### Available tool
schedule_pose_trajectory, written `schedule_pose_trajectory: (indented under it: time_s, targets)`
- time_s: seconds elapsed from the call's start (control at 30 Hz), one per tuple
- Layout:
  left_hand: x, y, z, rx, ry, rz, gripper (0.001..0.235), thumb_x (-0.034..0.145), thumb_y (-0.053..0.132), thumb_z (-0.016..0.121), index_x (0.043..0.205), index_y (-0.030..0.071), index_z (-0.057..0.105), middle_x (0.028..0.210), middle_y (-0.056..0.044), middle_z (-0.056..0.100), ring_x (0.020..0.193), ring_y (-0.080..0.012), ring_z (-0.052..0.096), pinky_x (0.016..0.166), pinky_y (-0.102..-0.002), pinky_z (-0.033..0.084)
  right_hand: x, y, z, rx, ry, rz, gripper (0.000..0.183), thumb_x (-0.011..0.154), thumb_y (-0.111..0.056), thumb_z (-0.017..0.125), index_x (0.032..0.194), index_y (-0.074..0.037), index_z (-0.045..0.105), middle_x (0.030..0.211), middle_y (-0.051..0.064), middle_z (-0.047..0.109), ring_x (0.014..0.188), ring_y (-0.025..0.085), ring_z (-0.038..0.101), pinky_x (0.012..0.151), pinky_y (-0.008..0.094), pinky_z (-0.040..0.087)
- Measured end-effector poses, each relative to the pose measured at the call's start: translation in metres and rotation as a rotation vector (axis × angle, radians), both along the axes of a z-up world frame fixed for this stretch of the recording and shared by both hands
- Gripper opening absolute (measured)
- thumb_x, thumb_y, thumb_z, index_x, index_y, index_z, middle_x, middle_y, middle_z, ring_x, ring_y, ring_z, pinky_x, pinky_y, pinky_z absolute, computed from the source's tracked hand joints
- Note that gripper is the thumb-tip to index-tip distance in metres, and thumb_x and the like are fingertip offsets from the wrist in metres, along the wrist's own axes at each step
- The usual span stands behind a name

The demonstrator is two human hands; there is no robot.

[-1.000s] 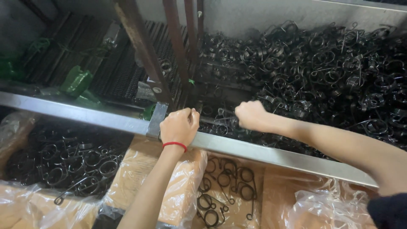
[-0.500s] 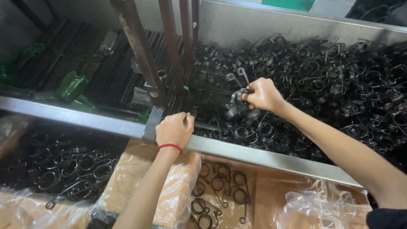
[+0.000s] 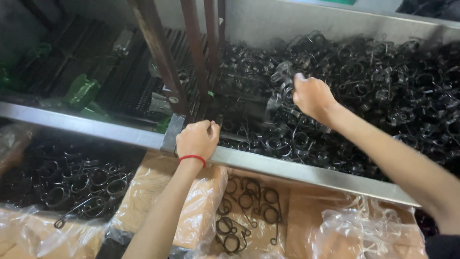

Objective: The person picks up metal brackets from a large bin and places them into cardboard boxes lined with plastic.

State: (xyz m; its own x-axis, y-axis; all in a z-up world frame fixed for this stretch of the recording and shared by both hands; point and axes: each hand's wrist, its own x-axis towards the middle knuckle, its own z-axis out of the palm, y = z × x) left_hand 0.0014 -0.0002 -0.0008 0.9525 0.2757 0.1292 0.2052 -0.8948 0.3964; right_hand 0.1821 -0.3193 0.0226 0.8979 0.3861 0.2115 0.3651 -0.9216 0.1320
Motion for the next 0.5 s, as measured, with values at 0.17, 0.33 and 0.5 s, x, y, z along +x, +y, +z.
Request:
schedule_pose_trajectory:
  time_s: [0.17, 0.33, 0.5]
  targets:
    - [0.001, 0.0, 0.002, 0.017, -0.002, -0.001, 0.046, 0.097, 0.049, 0.041, 0.09, 0.021, 0.077, 0.082, -0.012, 0.076, 0.086, -0.0396, 0.076, 0.079, -0.05, 0.059, -0.003, -0.006, 0.015, 0.227, 0.041, -0.033, 0.03, 0.092, -0.023, 0.057, 0.115, -0.004, 0.063, 0.081, 0.026, 0.07, 0.08, 0.05, 0.072, 0.07, 0.057, 0.058]
    - [-0.012, 0.0, 0.008, -0.031, -0.006, -0.033, 0.048, 0.097, 0.053, 0.041, 0.09, 0.02, 0.076, 0.084, -0.012, 0.076, 0.088, -0.0411, 0.075, 0.08, -0.051, 0.059, -0.04, -0.001, 0.041, 0.433, 0.053, -0.002, 0.016, 0.091, -0.016, 0.06, 0.094, -0.003, 0.07, 0.054, 0.011, 0.066, 0.057, 0.032, 0.073, 0.063, 0.042, 0.058]
    - [-0.034, -0.009, 0.043, -0.303, -0.022, -0.265, 0.036, 0.097, 0.052, 0.049, 0.116, 0.03, 0.07, 0.108, -0.002, 0.078, 0.108, -0.0354, 0.072, 0.092, -0.054, 0.057, -0.098, 0.014, 0.114, 0.688, 0.233, -0.029, 0.019, 0.088, -0.023, 0.059, 0.085, -0.01, 0.073, 0.047, 0.009, 0.063, 0.046, 0.023, 0.069, 0.06, 0.035, 0.057]
